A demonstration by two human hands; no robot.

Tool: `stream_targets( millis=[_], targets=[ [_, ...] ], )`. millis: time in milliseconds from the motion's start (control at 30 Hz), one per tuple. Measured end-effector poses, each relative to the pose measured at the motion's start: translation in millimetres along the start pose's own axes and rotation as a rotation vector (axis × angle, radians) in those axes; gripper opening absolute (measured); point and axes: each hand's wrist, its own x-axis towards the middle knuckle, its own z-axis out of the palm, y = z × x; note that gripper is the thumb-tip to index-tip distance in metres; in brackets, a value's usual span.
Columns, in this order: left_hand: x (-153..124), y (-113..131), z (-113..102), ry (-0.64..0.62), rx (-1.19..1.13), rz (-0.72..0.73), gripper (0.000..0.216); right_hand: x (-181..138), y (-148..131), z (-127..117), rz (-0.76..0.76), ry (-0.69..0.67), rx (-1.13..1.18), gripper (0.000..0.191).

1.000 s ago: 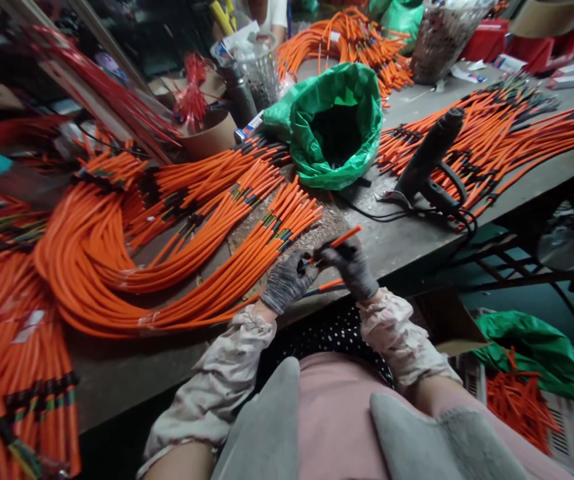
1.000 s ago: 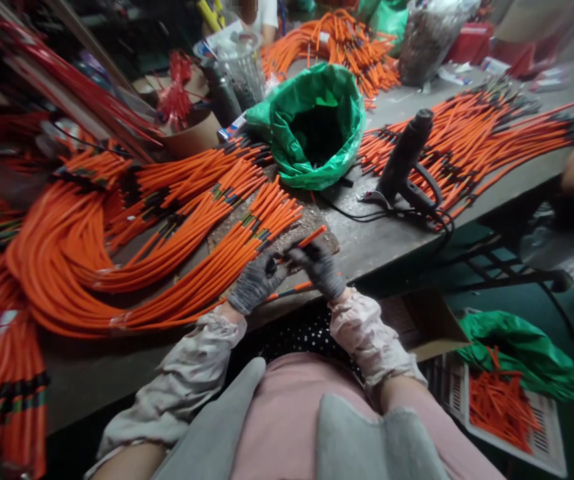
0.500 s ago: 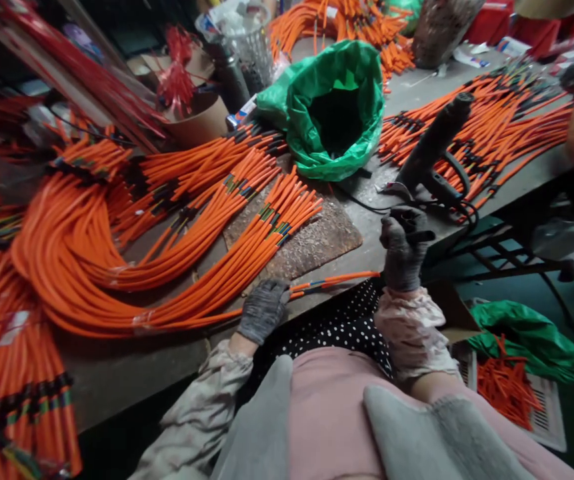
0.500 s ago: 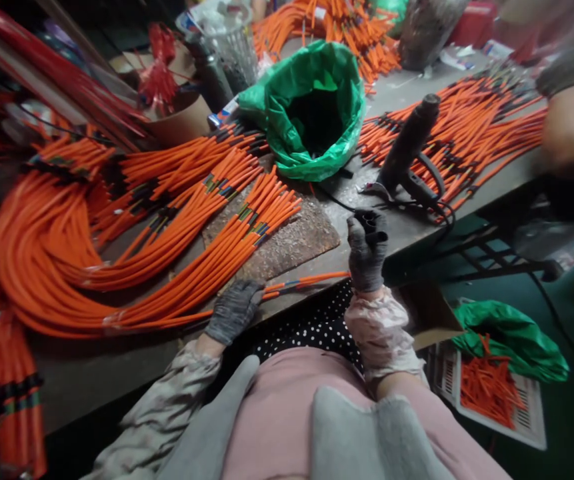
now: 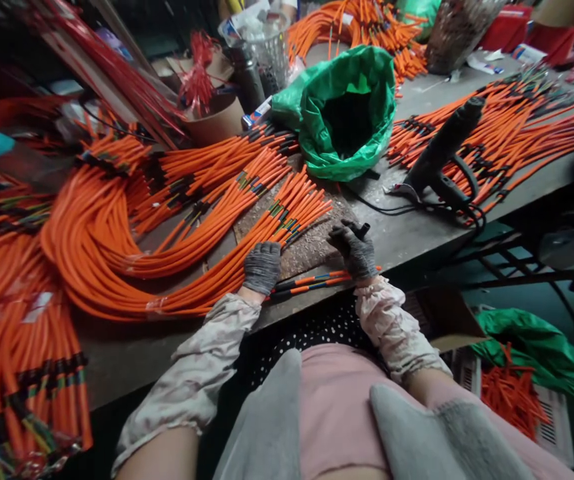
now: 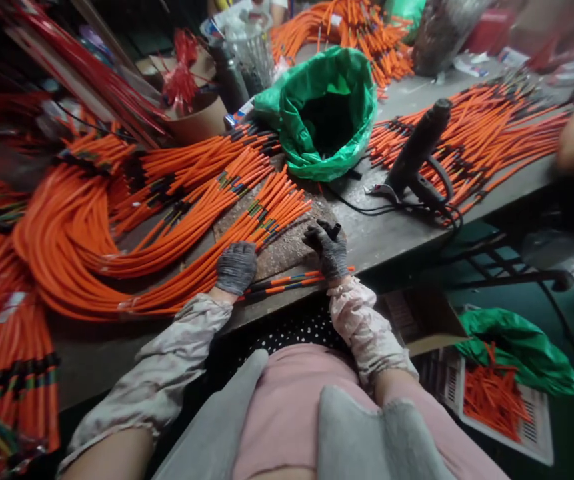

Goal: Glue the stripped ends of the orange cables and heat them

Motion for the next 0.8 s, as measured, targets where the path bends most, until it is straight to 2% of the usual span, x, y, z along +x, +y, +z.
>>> stream_targets(
  millis=[100, 267, 367, 467, 567, 633, 667, 733, 800],
  targets=[
    [5.0, 2.5, -3.0, 0.129, -0.167, -0.033, 0.037, 1.2, -6.1, 4.0, -0.032, -0.013, 0.099, 0.041],
    [16.1, 23.4, -4.8, 0.294, -0.441, 0.122, 0.032, -1.3, -29.9, 22.3, -0.191, -0.005, 0.304, 0.012],
    [14.0, 30.8, -3.9, 0.329, -0.468, 0.133, 0.031, -9.4, -47.0, 29.0, -0.352, -0.073, 0.294, 0.014],
    [4.9, 30.9, -5.9, 0.298, -0.534, 0.191, 0.029, -19.4, -49.9, 31.4, -0.484, -0.176, 0.075, 0.018],
    [-3.8, 35.0, -14.9, 0.264, -0.667, 0.208, 0.032, -30.5, -36.9, 33.3, -0.380, -0.425, -0.320, 0.022],
    [-5.5, 42.8, -23.9, 0.304, -0.727, 0.213, 0.040, -38.4, -28.1, 34.4, -0.334, -0.541, -0.502, 0.026],
    [-4.9, 47.0, -27.9, 0.329, -0.729, 0.225, 0.042, -41.9, -25.5, 34.6, -0.351, -0.533, -0.542, 0.029],
    [-3.0, 51.6, -31.8, 0.315, -0.664, 0.257, 0.039, -45.6, -24.5, 33.4, -0.396, -0.427, -0.566, 0.030],
    [-5.1, 46.4, -26.7, 0.180, -0.533, 0.233, 0.033, -42.4, -27.4, 28.3, -0.400, -0.319, -0.585, 0.032]
  ],
)
